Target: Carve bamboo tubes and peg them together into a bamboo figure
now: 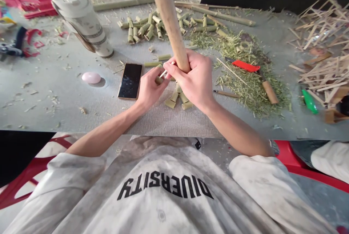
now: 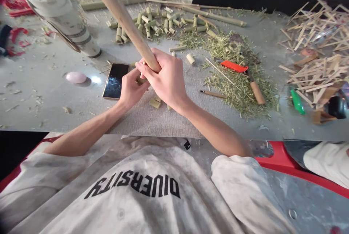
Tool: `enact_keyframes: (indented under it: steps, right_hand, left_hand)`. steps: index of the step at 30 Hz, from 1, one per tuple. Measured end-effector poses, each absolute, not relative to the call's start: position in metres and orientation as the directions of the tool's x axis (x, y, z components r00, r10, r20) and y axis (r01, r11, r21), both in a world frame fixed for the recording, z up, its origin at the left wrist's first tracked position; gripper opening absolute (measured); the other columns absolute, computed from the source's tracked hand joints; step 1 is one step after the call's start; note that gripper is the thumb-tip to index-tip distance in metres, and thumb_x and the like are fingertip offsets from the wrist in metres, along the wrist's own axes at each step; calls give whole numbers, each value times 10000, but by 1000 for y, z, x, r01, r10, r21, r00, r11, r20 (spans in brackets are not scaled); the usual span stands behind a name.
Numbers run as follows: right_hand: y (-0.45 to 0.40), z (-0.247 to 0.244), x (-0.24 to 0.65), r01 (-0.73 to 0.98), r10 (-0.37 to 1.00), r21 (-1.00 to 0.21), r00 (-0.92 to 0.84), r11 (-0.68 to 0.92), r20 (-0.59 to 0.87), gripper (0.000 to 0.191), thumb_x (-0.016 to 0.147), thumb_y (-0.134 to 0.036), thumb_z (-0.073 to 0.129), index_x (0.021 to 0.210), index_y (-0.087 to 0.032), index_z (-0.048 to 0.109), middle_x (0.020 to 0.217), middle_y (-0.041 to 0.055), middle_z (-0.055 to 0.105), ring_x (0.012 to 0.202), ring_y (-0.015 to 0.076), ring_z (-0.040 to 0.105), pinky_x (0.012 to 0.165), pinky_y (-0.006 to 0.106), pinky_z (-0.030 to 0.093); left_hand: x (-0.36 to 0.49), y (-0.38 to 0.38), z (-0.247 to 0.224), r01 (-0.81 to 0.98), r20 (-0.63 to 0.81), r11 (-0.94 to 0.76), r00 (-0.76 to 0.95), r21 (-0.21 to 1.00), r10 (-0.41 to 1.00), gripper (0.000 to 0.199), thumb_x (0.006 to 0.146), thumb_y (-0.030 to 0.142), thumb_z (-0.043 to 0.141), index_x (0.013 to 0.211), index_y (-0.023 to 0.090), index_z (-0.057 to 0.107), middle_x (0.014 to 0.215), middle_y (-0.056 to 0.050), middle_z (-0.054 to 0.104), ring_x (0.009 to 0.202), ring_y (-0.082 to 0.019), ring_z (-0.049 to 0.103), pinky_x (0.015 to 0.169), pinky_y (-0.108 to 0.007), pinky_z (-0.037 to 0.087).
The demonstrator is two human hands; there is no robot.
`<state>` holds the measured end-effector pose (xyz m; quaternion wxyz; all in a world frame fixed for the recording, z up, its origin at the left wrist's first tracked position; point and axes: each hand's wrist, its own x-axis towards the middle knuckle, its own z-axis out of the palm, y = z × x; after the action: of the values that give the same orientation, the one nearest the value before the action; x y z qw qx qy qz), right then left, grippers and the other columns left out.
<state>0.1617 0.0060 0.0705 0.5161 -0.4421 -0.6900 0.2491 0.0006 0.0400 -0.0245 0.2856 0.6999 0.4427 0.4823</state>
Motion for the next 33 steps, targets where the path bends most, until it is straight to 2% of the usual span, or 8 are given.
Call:
enact_keyframes:
  steps: [4,9,12,15,20,26,29,33]
  right_hand:
    - [5,75,163,359,867,-800,-61,481,494,212,1090,-288,762,896,-256,683,788,-32,753,744,174,775,789,334,635]
    - [12,69,169,309,868,-819,-49,483,493,213,1068,-273,765,865,-247,704,723,-41,745,646,152,709,738,323,627]
    - [19,56,172,283,887,-847,-34,451,461,212,1029,-217,786,835,-240,703,704,-39,750,633,155,712,675,318,603]
    - [24,42,172,318,900,-852,-12,417,436,220,1024,-221,796,825,-235,703,721,-24,761,670,169,740,685,333,603]
    - [25,32,171,352,920,-860,-8,370,393,212,1027,-205,792,838,-239,701,731,-31,757,699,178,769,727,353,632]
    - [29,34,171,382,937,-859,-69,342,342,195,1028,-205,814,866,-233,710,741,-22,743,707,181,750,729,356,630]
    - [31,46,183,467,937,-814,-119,346,330,179,1094,-356,784,973,-247,711,802,-16,719,642,152,641,594,323,550]
    - [16,84,222,587,906,-696,-186,413,381,404,1223,-563,495,1011,-264,664,817,7,654,600,148,526,518,324,394]
  left_hand:
    - [2,35,-20,252,416,-447,166,859,894,156,913,96,705,939,231,633,708,53,561,608,-97,474,586,-253,399]
    - [-4,43,-25,408,366,-453,274,793,889,277,873,125,754,1119,221,671,843,36,658,647,-105,503,651,-294,441]
    - [-10,49,-30,599,374,-489,316,634,872,404,813,159,862,1156,218,658,1052,-37,726,879,-190,646,827,-360,549]
    - [-16,51,-33,694,376,-481,313,536,872,443,805,175,901,1177,217,665,1177,-85,738,1107,-281,689,1009,-444,588]
    - [-23,53,-32,636,290,-513,427,577,856,384,871,208,891,1193,218,682,1150,-75,768,1030,-251,720,963,-425,624]
    - [-27,59,-33,585,295,-571,503,576,812,352,868,206,904,1154,227,701,1136,-59,784,1052,-263,733,964,-429,614]
    - [-28,63,-35,605,266,-547,494,578,828,293,873,257,911,1094,221,721,1045,-46,764,980,-249,720,918,-417,604]
    - [-29,67,-38,612,235,-547,516,572,824,208,905,331,888,1042,219,778,1051,-65,749,968,-255,712,896,-428,597]
